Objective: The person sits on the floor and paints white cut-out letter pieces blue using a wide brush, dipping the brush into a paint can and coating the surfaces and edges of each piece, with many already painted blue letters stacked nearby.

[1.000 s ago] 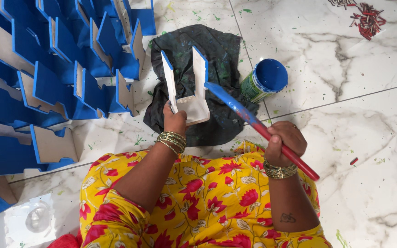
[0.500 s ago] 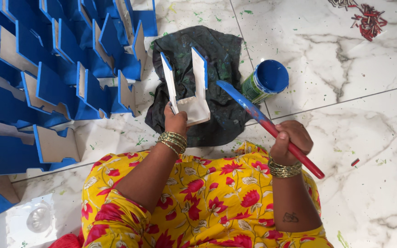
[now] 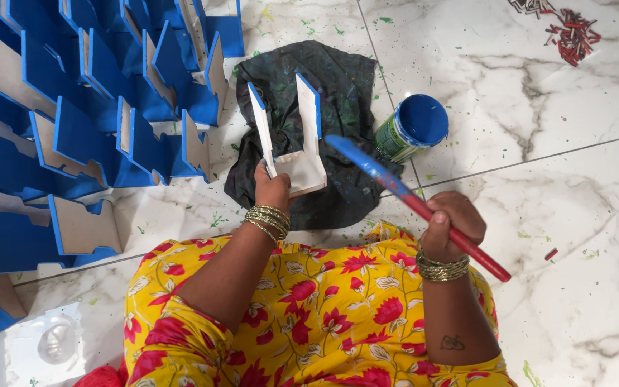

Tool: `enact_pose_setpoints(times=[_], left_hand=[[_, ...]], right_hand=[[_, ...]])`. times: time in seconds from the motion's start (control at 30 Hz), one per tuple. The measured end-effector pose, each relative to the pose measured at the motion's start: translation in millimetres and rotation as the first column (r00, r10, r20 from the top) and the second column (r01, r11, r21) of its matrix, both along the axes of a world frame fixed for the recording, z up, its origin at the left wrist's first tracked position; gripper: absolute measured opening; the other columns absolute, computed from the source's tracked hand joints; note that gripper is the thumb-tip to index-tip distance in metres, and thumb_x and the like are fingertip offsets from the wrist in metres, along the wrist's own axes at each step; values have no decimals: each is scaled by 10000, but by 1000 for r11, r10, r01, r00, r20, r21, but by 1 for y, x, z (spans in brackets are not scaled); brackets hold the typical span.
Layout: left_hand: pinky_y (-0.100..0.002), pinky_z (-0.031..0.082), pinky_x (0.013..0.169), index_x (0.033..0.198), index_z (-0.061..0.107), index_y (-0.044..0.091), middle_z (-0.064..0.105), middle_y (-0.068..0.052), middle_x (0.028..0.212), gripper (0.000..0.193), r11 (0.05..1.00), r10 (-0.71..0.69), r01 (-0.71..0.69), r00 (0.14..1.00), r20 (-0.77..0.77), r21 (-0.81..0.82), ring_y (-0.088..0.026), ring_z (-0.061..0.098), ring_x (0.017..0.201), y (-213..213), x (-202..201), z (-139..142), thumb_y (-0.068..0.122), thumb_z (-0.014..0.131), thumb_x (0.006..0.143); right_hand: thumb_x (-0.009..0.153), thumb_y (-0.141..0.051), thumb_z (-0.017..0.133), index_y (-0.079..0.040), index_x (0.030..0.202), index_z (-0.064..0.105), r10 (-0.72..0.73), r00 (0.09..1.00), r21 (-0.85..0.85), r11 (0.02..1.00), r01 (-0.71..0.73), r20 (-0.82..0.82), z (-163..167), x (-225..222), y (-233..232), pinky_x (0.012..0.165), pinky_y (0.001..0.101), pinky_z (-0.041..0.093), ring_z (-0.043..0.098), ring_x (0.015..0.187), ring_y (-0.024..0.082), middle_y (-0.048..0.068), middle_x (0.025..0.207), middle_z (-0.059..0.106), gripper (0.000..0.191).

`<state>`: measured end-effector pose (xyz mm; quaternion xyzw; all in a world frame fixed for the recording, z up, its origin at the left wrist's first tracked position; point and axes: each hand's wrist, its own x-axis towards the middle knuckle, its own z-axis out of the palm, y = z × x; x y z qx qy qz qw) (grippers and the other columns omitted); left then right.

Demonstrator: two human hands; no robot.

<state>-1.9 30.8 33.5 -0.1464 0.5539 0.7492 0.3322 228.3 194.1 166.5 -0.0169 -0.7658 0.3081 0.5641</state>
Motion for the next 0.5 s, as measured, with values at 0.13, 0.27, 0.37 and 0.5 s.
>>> enact_pose_setpoints(times=[0.13,0.27,0.37,0.5], left_hand=[[-385,586,662,1545,295,184,595,-127,1119,802,999,-37,37,998,50,-1,-223,649,872,-1,0,0,-25,479,793],[-408,572,686,1533,267,160,588,-148,1081,766,995,-97,98,989,114,-1,-253,634,894,-3,1,0,-8,481,816],[-432,610,733,1432,328,97,600,-145,1081,634,992,-118,112,984,134,56,-283,667,936,-1,1,0,-17,458,822],[-438,635,750,1286,411,35,593,-174,1099,433,984,-169,160,975,147,73,-322,690,954,1,1,1,-5,438,856]], right_hand=[[957,-177,599,28,842,639,28,997,50,998,-32,77,-4,-5,-10,709,390,573,668,702,273,129,766,663,238],[975,-172,596,34,863,639,-42,994,73,997,35,99,-2,-8,-8,732,398,569,672,737,291,140,794,666,239],[967,-174,591,31,873,640,-32,997,38,999,29,73,0,-5,-6,734,393,563,666,736,290,137,801,660,231],[951,-171,600,24,860,644,58,992,42,997,-63,111,-5,-5,-9,727,396,578,670,719,277,128,785,665,219]])
